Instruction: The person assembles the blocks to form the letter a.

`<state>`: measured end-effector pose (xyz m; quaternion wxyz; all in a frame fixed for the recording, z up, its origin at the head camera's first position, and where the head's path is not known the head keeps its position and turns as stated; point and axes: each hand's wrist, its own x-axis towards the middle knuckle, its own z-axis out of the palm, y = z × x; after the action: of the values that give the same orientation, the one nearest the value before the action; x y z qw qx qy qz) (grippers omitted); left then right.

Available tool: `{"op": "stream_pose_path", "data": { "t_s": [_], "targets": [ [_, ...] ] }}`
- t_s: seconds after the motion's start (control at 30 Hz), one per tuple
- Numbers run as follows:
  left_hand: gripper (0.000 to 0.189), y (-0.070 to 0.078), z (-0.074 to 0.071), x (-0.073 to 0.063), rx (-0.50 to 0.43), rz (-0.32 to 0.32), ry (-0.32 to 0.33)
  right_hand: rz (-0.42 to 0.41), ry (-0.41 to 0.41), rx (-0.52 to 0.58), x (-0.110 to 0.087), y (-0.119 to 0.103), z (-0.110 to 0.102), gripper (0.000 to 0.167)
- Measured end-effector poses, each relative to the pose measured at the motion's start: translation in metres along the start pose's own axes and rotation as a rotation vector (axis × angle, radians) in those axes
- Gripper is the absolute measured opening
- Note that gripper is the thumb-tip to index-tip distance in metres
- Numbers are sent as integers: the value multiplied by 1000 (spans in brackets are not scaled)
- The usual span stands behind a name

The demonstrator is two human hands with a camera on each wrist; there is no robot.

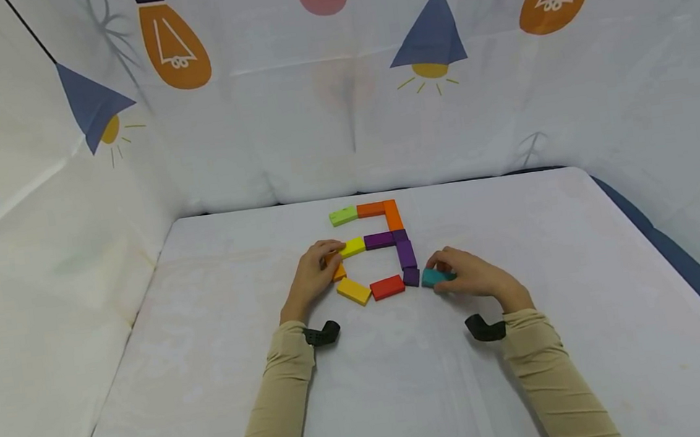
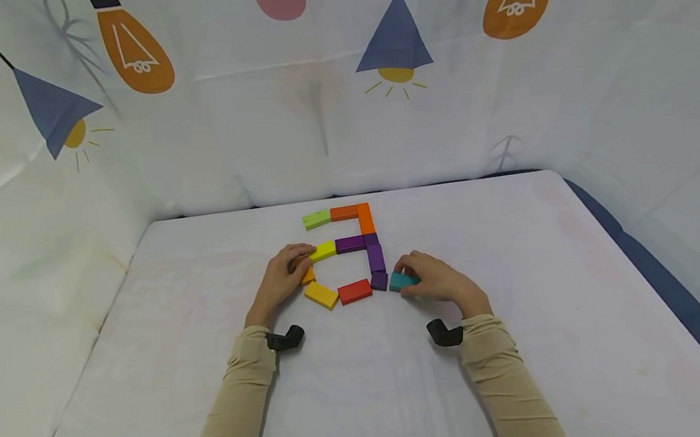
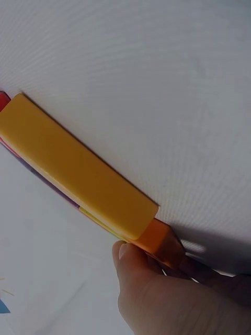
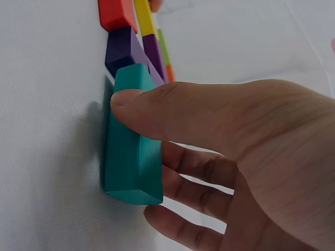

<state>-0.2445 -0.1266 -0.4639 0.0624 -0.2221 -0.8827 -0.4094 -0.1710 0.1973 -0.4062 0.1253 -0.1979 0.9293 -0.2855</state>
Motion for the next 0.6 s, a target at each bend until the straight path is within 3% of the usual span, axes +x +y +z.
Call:
{"op": "stream_pose_path", "data": {
  "t_s": [0.6],
  "targets": [
    [27, 2, -1, 0, -3, -31, -12, 0, 1, -26, 2, -2, 1, 32]
  ]
}}
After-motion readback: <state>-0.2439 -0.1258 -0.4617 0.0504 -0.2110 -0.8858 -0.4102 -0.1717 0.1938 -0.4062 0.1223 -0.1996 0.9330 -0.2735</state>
